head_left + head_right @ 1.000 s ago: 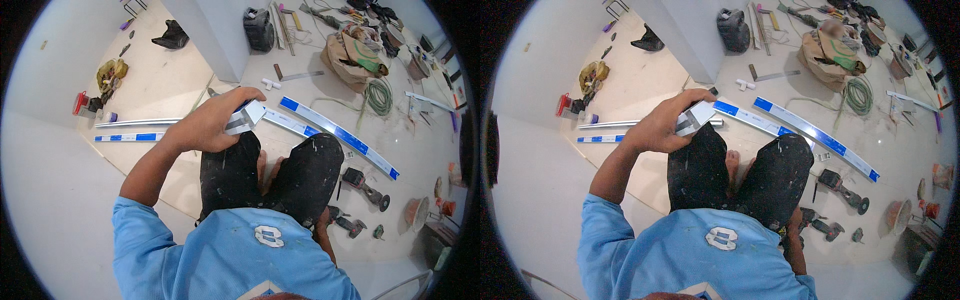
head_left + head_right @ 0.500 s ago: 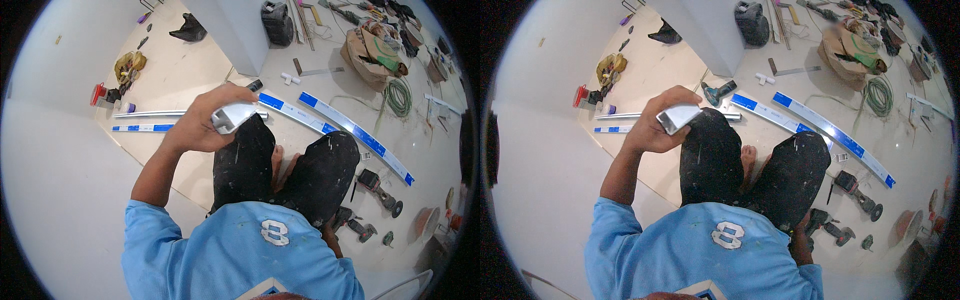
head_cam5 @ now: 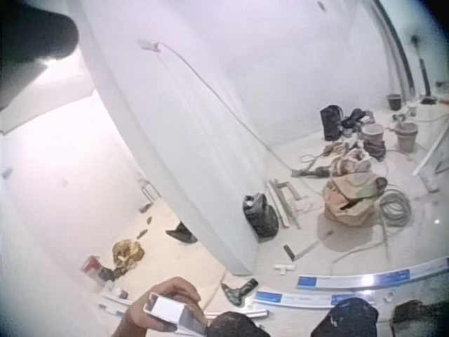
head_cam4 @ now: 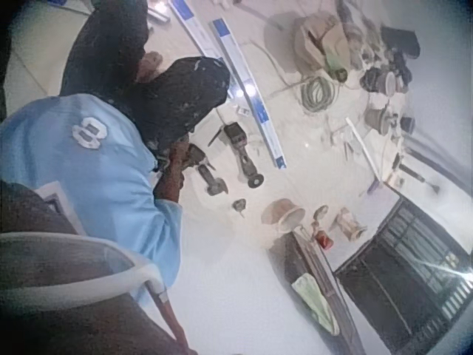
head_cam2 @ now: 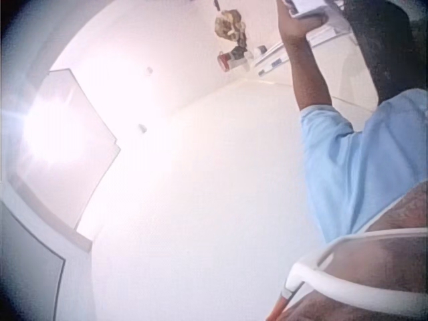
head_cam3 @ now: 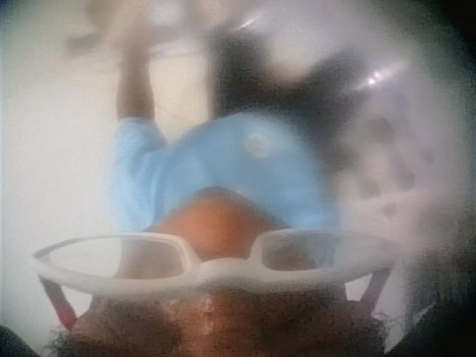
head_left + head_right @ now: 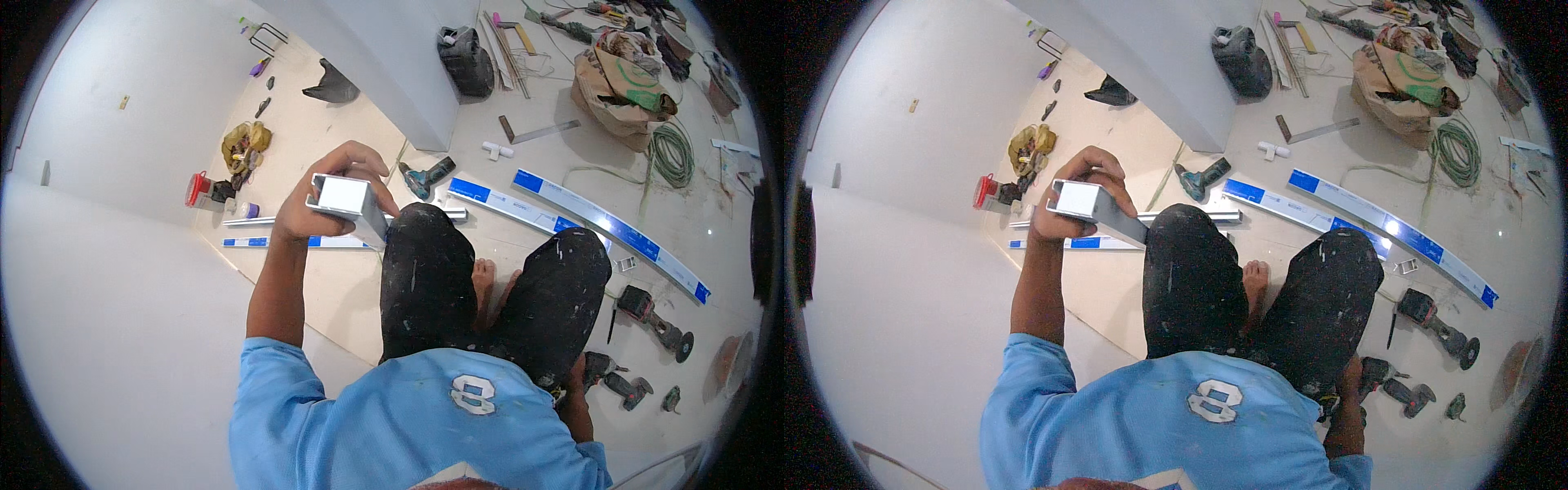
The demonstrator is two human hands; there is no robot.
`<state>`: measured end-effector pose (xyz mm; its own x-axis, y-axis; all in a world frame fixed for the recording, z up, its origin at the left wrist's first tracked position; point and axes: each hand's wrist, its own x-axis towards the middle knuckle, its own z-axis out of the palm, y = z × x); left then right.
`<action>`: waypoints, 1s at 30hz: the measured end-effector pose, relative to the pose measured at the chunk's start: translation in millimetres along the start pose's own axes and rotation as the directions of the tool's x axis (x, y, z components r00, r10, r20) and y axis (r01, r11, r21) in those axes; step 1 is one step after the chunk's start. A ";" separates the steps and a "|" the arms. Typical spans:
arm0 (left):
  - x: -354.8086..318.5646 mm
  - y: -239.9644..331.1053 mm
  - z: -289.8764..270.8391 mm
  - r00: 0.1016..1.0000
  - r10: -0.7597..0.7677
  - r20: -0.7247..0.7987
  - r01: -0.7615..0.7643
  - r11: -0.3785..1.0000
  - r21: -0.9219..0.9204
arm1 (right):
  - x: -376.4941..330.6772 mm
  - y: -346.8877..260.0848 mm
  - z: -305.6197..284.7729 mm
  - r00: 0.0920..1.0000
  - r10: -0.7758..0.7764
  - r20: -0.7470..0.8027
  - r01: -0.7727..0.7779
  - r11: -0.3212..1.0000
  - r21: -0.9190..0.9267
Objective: The person sits on the floor and assembles metal profiles by drilling holes and inserting screws. They use a yellow rivet gun and a cordless drill to fasten the pieces together, handling the profiles and tools with both hands.
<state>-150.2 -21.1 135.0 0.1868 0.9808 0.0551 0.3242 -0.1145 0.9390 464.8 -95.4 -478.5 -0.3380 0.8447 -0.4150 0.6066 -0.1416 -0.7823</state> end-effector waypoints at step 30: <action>112.2 -50.5 343.2 0.943 0.020 0.332 0.205 0.750 -0.628 | -84.3 -438.4 -215.6 0.653 -0.567 -0.503 0.518 0.818 -0.250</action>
<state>172.7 40.6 -22.7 0.4905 0.8704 -0.0421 -0.3011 0.2146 0.9291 382.5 6.7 -0.3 -0.2027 0.8910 0.4062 0.5014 0.4508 -0.7385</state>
